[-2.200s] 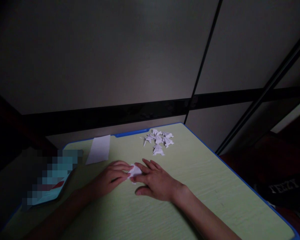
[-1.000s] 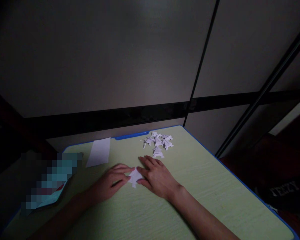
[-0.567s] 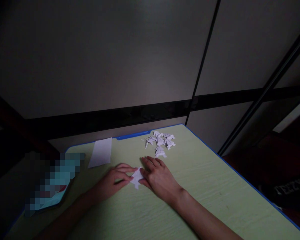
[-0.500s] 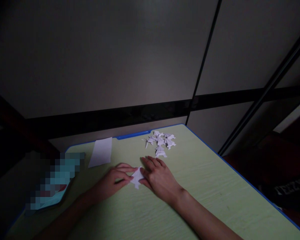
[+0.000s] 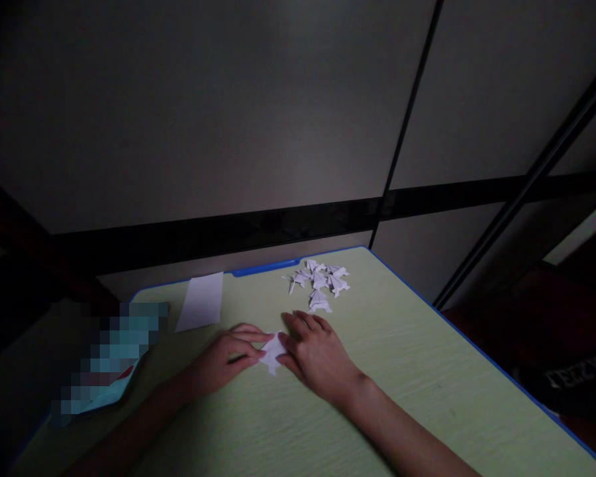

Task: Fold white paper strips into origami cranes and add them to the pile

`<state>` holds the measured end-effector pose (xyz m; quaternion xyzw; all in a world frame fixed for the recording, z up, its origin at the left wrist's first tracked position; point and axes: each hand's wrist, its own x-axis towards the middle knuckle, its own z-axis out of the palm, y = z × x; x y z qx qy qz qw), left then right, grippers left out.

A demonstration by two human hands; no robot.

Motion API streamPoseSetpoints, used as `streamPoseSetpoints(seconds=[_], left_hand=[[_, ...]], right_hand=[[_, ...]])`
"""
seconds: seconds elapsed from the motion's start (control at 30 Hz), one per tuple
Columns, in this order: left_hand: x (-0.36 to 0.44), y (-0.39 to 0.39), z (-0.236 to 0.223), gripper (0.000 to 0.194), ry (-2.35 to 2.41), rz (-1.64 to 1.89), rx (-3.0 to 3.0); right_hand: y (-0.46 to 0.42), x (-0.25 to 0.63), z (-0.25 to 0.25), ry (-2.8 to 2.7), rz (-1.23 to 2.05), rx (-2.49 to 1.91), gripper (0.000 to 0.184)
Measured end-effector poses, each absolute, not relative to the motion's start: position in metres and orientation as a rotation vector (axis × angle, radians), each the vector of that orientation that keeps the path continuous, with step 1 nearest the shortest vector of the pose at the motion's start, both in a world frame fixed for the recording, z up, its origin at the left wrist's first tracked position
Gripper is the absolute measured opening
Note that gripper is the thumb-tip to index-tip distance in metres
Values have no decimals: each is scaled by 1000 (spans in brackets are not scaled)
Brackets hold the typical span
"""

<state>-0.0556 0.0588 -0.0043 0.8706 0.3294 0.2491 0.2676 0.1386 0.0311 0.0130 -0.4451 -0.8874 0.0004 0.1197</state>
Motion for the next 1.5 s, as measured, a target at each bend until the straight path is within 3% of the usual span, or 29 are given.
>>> streamPoseSetpoints(seconds=[0.57, 1.13, 1.5], left_hand=[[-55, 52, 3, 21, 820, 626, 2524], [-56, 46, 4, 21, 892, 636, 2668], [-56, 30, 10, 46, 1091, 383, 2859]], right_hand=[[23, 126, 3, -2506, -180, -1480, 35], [21, 129, 6, -2490, 21, -1419, 34], [19, 128, 6, -2476, 26, -1448, 35]])
